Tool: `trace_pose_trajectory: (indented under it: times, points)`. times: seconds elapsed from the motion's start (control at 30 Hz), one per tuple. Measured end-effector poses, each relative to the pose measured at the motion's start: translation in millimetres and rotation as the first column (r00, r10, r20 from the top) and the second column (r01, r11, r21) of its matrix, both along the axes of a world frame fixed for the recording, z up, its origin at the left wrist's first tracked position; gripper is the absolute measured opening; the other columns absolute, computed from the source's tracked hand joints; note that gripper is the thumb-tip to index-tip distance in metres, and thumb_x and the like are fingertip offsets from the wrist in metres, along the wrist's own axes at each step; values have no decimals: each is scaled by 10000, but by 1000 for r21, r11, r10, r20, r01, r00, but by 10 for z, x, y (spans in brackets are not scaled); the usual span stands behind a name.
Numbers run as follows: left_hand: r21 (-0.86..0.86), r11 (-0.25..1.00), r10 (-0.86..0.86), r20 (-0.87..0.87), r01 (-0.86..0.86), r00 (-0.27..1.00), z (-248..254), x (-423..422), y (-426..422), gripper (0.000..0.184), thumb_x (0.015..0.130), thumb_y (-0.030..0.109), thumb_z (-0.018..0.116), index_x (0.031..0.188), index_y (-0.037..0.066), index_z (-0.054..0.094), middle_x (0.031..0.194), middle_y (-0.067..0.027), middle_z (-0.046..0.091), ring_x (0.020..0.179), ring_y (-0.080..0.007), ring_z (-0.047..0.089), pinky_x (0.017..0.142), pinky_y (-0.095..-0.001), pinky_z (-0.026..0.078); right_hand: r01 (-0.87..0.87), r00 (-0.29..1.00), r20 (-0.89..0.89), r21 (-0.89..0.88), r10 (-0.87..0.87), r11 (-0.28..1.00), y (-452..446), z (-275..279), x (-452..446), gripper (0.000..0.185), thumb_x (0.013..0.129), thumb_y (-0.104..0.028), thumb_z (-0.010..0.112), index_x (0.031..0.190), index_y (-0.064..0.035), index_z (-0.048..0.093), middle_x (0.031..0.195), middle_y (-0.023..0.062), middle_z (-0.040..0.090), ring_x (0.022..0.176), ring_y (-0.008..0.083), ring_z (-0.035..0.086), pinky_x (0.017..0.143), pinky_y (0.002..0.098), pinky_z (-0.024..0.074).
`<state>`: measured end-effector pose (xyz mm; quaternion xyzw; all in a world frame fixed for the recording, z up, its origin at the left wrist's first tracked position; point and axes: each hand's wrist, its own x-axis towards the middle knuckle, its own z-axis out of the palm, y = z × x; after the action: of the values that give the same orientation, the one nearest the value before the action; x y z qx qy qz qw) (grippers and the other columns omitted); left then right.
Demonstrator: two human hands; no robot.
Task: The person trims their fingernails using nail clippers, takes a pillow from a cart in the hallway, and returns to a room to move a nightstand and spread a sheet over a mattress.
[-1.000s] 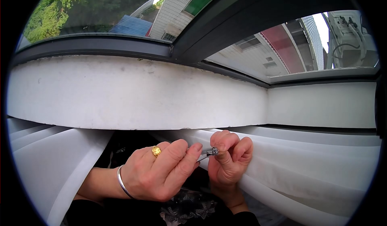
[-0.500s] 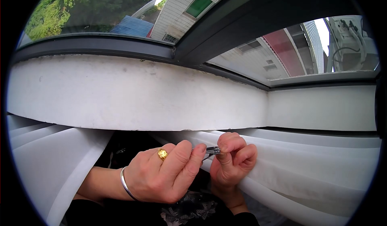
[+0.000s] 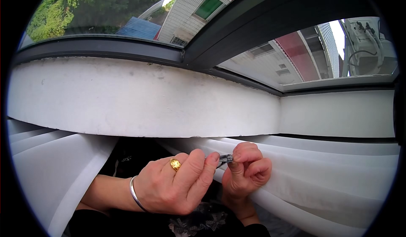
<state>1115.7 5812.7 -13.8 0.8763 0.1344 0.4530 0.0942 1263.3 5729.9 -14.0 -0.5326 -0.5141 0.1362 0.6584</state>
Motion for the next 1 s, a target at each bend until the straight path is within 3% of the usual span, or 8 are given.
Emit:
trace_pose_trajectory:
  times: [0.27, 0.33, 0.57, 0.63, 1.0]
  points:
    - [-11, 1000, -12, 4, 12, 1000, 12, -7, -1, 183, 733, 82, 572, 847, -59, 596, 692, -104, 534, 441, -114, 466, 346, -201, 348, 12, 999, 39, -17, -11, 1000, -22, 15, -7, 358, 695, 109, 621, 658, -89, 325, 728, 93, 569, 630, 193, 496, 578, 296, 419]
    - [11, 999, -45, -26, 45, 999, 19, -26, 8, 296, 626, 49, 537, 880, -99, 571, 734, -127, 522, 507, -103, 458, 418, -173, 385, 11, 999, 50, -20, -10, 1000, -25, 25, -11, 358, 697, 108, 621, 658, -89, 325, 730, 91, 569, 630, 191, 496, 576, 294, 420]
    - [18, 998, -66, -10, 66, 998, -3, -16, 11, 294, 627, 55, 538, 876, -98, 570, 740, -128, 522, 506, -105, 458, 419, -179, 390, 5, 999, 51, -21, -4, 1000, -44, 24, -4, 356, 699, 108, 616, 657, -91, 324, 733, 89, 568, 630, 191, 495, 579, 295, 420]
    - [-8, 997, -76, 45, 77, 996, -11, 3, 11, 180, 718, 55, 580, 846, -71, 585, 707, -109, 523, 450, -110, 471, 351, -202, 365, -3, 1000, 21, -21, 3, 1000, -52, 21, -4, 357, 697, 109, 617, 652, -91, 324, 731, 91, 569, 631, 189, 492, 584, 297, 418]
    - [-96, 982, -161, 40, 164, 986, 9, -29, 49, 216, 669, -1, 557, 864, -94, 563, 680, -112, 500, 445, -116, 458, 356, -209, 376, -3, 1000, -9, -30, 3, 1000, -49, 3, -21, 363, 689, 118, 618, 643, -90, 324, 726, 93, 567, 636, 188, 489, 586, 292, 418]
